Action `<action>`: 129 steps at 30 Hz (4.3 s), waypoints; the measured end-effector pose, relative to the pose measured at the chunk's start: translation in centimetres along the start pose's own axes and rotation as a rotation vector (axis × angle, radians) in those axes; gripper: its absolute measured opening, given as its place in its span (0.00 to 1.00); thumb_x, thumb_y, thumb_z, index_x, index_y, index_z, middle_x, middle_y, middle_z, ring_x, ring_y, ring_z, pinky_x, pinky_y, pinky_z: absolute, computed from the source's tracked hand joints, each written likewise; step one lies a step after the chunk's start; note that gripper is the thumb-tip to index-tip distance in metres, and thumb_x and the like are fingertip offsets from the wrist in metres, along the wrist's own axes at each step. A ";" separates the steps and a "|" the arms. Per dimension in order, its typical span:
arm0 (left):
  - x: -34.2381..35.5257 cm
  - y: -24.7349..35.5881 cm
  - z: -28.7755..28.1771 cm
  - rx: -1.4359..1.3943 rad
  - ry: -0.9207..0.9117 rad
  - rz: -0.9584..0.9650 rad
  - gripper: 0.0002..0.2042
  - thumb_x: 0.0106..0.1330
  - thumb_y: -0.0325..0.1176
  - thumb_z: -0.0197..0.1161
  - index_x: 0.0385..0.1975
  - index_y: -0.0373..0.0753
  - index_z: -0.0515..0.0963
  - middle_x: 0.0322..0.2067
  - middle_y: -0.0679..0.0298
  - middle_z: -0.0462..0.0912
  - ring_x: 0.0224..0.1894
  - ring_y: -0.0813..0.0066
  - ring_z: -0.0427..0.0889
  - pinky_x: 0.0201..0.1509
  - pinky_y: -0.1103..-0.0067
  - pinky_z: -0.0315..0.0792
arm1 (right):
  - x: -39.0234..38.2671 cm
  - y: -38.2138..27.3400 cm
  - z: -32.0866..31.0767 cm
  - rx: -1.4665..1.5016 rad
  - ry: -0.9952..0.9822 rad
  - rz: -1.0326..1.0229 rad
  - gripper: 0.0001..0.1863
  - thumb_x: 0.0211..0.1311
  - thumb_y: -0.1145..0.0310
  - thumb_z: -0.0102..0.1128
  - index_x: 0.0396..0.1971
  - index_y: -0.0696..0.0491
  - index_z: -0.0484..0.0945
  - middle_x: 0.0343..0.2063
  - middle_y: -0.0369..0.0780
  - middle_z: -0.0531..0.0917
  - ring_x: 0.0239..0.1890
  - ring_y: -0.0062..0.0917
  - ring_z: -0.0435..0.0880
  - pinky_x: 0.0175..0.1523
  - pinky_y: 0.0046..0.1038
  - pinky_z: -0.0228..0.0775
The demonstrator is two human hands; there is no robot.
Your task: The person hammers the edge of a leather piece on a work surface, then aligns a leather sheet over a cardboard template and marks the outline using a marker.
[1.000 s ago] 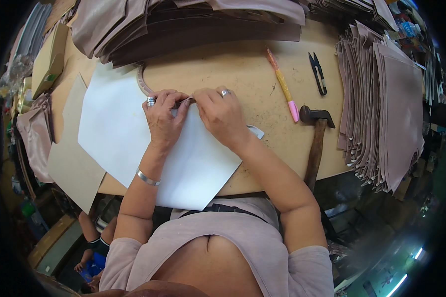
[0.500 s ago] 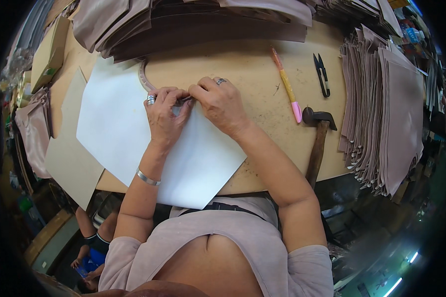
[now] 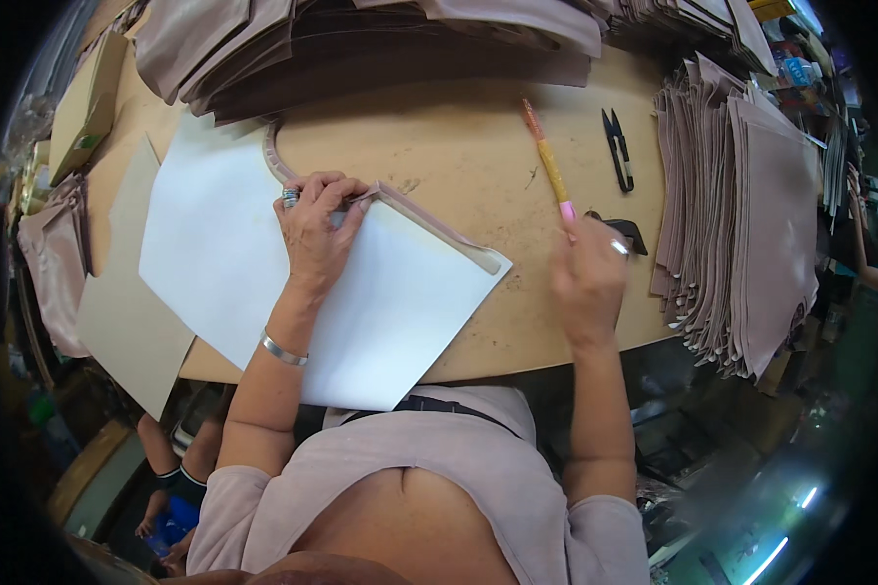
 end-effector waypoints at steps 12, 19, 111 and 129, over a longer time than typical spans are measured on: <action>0.0 0.2 0.1 -0.019 0.027 0.024 0.06 0.52 0.30 0.65 0.30 0.46 0.79 0.33 0.72 0.77 0.43 0.70 0.70 0.49 0.71 0.53 | -6.5 7.1 -2.3 0.384 -0.076 0.590 0.20 0.50 0.74 0.60 0.44 0.61 0.68 0.32 0.43 0.75 0.35 0.31 0.76 0.43 0.30 0.68; -0.1 0.5 0.0 0.011 0.035 0.056 0.07 0.52 0.31 0.65 0.31 0.48 0.79 0.32 0.72 0.76 0.44 0.67 0.70 0.48 0.70 0.54 | 1.0 -2.0 -0.1 0.482 -0.143 0.032 0.29 0.50 0.78 0.58 0.56 0.55 0.65 0.34 0.43 0.78 0.27 0.27 0.78 0.33 0.26 0.72; -1.7 0.3 -1.5 0.080 0.080 0.289 0.11 0.47 0.24 0.65 0.31 0.43 0.77 0.33 0.68 0.76 0.39 0.66 0.74 0.47 0.71 0.64 | 6.4 -10.8 3.3 -0.098 -0.229 -0.586 0.28 0.50 0.71 0.54 0.55 0.36 0.70 0.21 0.34 0.70 0.18 0.25 0.74 0.22 0.25 0.68; -2.0 0.5 -2.2 0.031 0.125 0.317 0.10 0.45 0.22 0.66 0.28 0.39 0.75 0.30 0.64 0.75 0.34 0.64 0.75 0.43 0.71 0.69 | 5.4 -11.8 4.1 -0.014 -0.152 -0.517 0.30 0.48 0.75 0.53 0.54 0.35 0.70 0.21 0.34 0.72 0.18 0.26 0.74 0.23 0.27 0.68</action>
Point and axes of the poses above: each hand's wrist, its own x-axis towards the middle knuckle, its own z-axis out of the palm, y = z × x, the point moved 6 cm from there along x, towards the middle knuckle
